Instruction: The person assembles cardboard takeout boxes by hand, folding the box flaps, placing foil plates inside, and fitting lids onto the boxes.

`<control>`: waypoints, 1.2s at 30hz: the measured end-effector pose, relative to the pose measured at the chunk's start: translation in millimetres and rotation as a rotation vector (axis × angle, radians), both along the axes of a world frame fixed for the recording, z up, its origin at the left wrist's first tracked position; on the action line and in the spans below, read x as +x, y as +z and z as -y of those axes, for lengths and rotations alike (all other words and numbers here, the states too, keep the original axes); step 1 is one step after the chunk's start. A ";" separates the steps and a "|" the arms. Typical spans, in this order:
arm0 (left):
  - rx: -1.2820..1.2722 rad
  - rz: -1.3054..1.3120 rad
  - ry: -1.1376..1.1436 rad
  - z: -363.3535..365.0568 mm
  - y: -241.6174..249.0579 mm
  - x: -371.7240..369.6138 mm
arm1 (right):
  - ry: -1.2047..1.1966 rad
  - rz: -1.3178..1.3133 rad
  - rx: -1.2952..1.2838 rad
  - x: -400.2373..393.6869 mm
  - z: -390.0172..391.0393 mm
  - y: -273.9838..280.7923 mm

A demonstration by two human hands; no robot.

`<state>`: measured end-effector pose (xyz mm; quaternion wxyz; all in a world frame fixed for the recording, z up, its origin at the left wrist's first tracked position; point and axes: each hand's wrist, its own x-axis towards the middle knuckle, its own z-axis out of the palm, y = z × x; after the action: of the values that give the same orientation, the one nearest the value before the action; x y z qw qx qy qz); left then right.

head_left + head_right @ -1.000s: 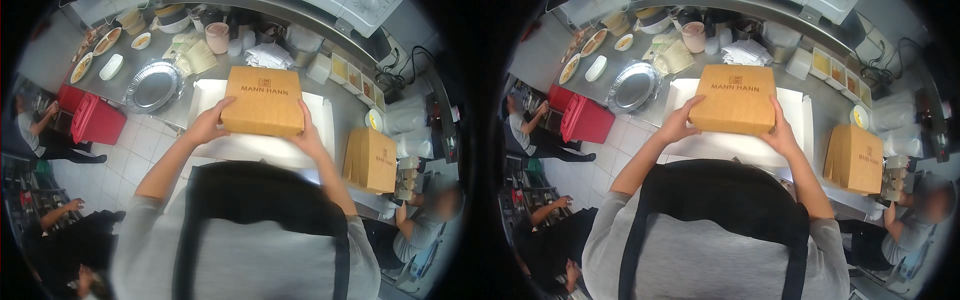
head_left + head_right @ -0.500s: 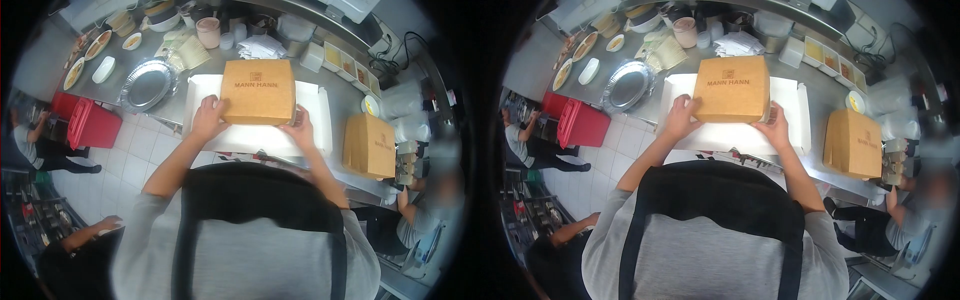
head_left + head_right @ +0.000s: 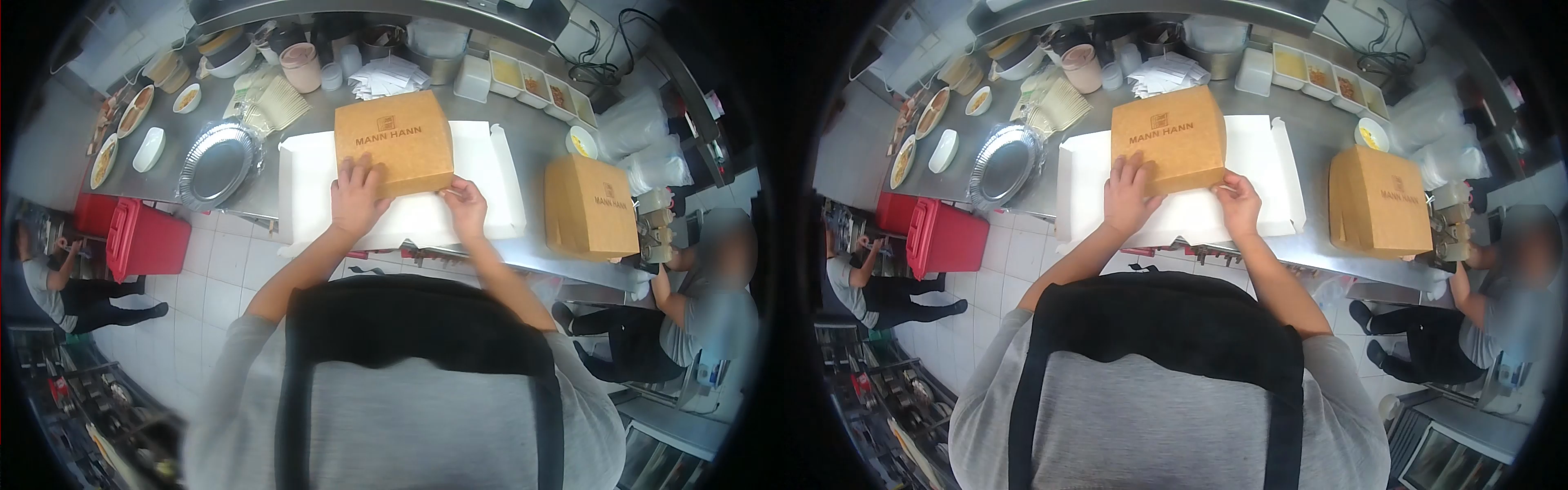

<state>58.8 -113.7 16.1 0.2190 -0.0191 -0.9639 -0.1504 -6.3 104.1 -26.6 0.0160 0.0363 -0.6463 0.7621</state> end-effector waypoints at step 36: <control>0.867 0.201 -0.056 61.2 -33.0 -91.1 | 0.372 0.098 0.519 -90.3 32.4 50.0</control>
<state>-32.3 -174.9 -16.9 0.1078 0.0630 -0.8273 -0.5477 -96.7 71.7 23.3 -0.1644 0.1199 -0.8014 0.5625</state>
